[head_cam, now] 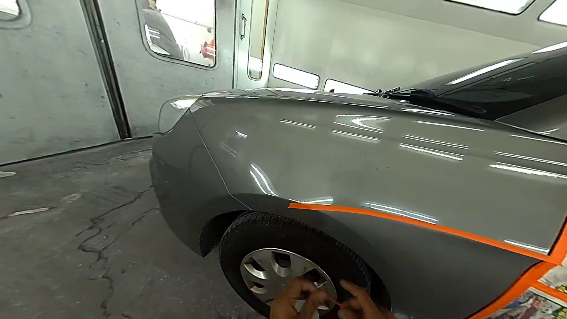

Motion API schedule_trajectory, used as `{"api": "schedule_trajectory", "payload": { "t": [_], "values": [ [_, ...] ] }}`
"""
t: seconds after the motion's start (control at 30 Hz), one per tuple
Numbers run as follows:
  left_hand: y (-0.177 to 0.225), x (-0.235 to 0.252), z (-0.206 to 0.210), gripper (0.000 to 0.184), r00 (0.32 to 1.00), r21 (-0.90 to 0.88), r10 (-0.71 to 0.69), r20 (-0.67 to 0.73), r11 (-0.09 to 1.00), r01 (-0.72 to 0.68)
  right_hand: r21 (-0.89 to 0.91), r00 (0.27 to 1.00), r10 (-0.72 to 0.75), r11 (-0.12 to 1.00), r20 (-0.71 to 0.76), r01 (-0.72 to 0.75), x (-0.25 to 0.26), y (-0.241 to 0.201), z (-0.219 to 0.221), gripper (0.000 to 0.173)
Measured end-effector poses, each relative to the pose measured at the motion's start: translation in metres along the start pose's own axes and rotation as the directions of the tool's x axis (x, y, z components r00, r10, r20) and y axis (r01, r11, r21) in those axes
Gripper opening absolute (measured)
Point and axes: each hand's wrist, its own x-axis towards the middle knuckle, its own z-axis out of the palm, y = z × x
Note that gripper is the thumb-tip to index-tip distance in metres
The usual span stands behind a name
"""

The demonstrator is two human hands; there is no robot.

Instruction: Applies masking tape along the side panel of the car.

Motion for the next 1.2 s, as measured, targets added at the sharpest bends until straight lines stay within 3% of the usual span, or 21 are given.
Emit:
{"api": "schedule_trajectory", "payload": {
  "t": [0.07, 0.2, 0.33, 0.43, 0.77, 1.2],
  "values": [
    [-0.004, 0.007, -0.013, 0.015, 0.990, -0.031, -0.046, -0.137, 0.999, 0.043, -0.089, 0.999, 0.002, 0.996, -0.042, -0.006, 0.009, -0.007, -0.009, 0.033],
    [-0.013, 0.028, -0.033, 0.010, 0.938, -0.145, -0.185, -0.294, 0.978, 0.147, -0.346, 0.989, -0.091, 0.937, -0.115, 0.046, 0.038, -0.030, -0.027, 0.028],
    [-0.028, 0.056, -0.044, 0.014, 0.908, -0.264, -0.255, -0.332, 0.949, 0.170, -0.504, 0.931, -0.280, 0.854, -0.233, 0.131, 0.086, -0.041, -0.035, 0.026],
    [-0.029, 0.080, -0.048, 0.019, 0.898, -0.299, -0.255, -0.359, 0.943, 0.148, -0.554, 0.911, -0.318, 0.823, -0.264, 0.127, 0.115, -0.058, -0.044, 0.027],
    [-0.024, 0.127, -0.055, 0.010, 0.813, -0.491, -0.422, -0.402, 0.848, 0.197, -0.541, 0.896, -0.310, 0.835, -0.319, 0.097, 0.160, -0.075, -0.048, 0.032],
    [-0.027, 0.132, -0.050, 0.013, 0.775, -0.506, -0.422, -0.470, 0.848, 0.155, -0.521, 0.920, -0.226, 0.853, -0.321, 0.028, 0.164, -0.080, -0.050, 0.032]
  ]
}}
